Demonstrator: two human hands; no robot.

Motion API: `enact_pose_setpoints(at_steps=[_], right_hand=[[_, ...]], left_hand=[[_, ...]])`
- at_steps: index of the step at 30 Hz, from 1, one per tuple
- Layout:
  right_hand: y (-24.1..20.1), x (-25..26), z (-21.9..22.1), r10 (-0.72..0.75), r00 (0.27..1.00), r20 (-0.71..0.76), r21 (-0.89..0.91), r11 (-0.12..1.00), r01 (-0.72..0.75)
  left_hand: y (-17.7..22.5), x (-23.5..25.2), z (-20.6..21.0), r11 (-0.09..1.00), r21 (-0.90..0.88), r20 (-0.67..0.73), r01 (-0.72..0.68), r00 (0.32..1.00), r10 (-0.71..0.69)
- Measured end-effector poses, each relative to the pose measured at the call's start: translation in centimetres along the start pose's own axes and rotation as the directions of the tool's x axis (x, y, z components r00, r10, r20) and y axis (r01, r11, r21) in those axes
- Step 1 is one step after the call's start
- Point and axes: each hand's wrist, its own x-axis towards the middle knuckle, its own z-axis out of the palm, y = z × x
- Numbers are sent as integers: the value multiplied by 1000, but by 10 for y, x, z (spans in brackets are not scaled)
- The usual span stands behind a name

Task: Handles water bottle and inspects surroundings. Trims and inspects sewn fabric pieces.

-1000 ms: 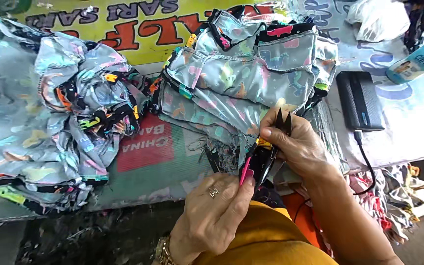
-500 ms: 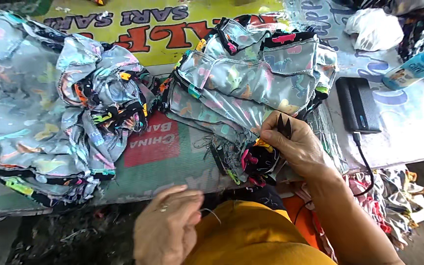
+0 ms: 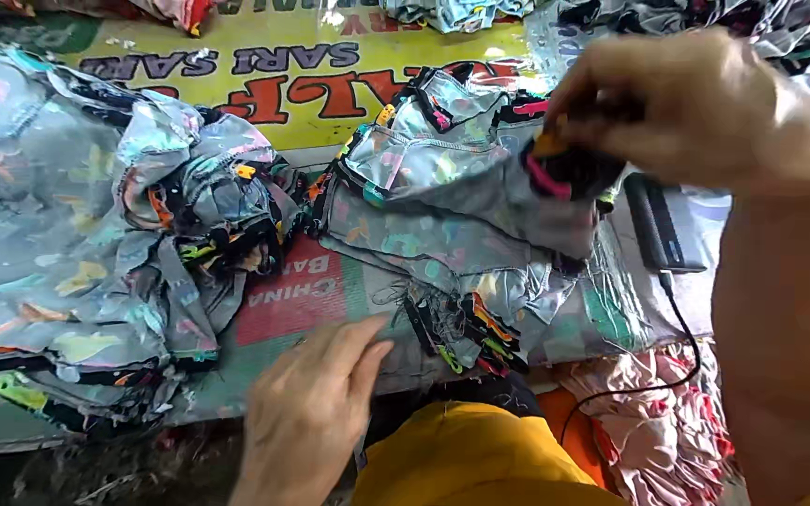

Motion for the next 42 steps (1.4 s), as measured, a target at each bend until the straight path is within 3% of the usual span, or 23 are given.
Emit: enact_pose_setpoints(at_steps=[3, 8, 10, 12, 14, 17, 19, 21, 23, 25, 27, 28, 31, 36, 38, 40, 42], right_hand=[[55, 31, 7, 219, 976, -7, 19, 976, -219], [102, 36, 58, 413, 892, 187, 37, 904, -426], [89, 26, 45, 472, 879, 72, 16, 881, -474], [52, 10, 28, 514, 840, -174, 8, 854, -520], [6, -11, 28, 415, 846, -335, 47, 904, -425], [-55, -46, 68, 186, 952, -243, 313, 944, -104], [-71, -56, 105, 73, 977, -199, 325, 946, -5], [-74, -61, 132, 93, 961, -262, 347, 938, 4], [-75, -65, 141, 261, 925, -275, 590, 806, -52], [-77, -69, 145, 408, 892, -194, 825, 560, -77], [-76, -72, 148, 456, 883, -111, 923, 377, -79], [-75, -73, 149, 463, 880, -102, 933, 351, -77], [-79, -75, 148, 417, 895, -160, 859, 506, -82], [-88, -84, 142, 331, 902, -276, 564, 816, -127], [-87, -93, 138, 273, 879, -390, 337, 931, -140], [-91, -104, 135, 221, 865, -451, 169, 972, -160], [-96, -113, 135, 166, 885, -435, 103, 986, -135]], left_hand=[[20, 24, 32, 999, -28, -59, -27, 998, 26], [37, 45, 72, 983, 165, -27, -79, 996, 85], [38, 43, 72, 992, 105, -53, -71, 996, 76], [37, 39, 67, 996, -77, -94, -50, 995, 43], [38, 37, 62, 953, -300, -115, -39, 993, 5], [42, 38, 61, 813, -583, -94, -12, 994, -53], [43, 40, 63, 709, -705, -73, 3, 994, -76], [43, 40, 65, 635, -773, -81, 2, 992, -101], [45, 38, 69, 581, -813, -66, 32, 987, -147], [48, 35, 73, 584, -808, -39, 74, 983, -179], [50, 33, 75, 594, -799, -50, 89, 976, -214], [50, 34, 74, 585, -806, -60, 96, 968, -242], [50, 38, 71, 544, -834, -83, 93, 953, -290], [49, 38, 65, 636, -771, -115, 2, 983, -143], [40, 33, 54, 758, -650, -164, -63, 985, -60], [30, 26, 41, 893, -424, -214, -149, 975, 62], [22, 18, 32, 940, -223, -166, -257, 961, 224]])
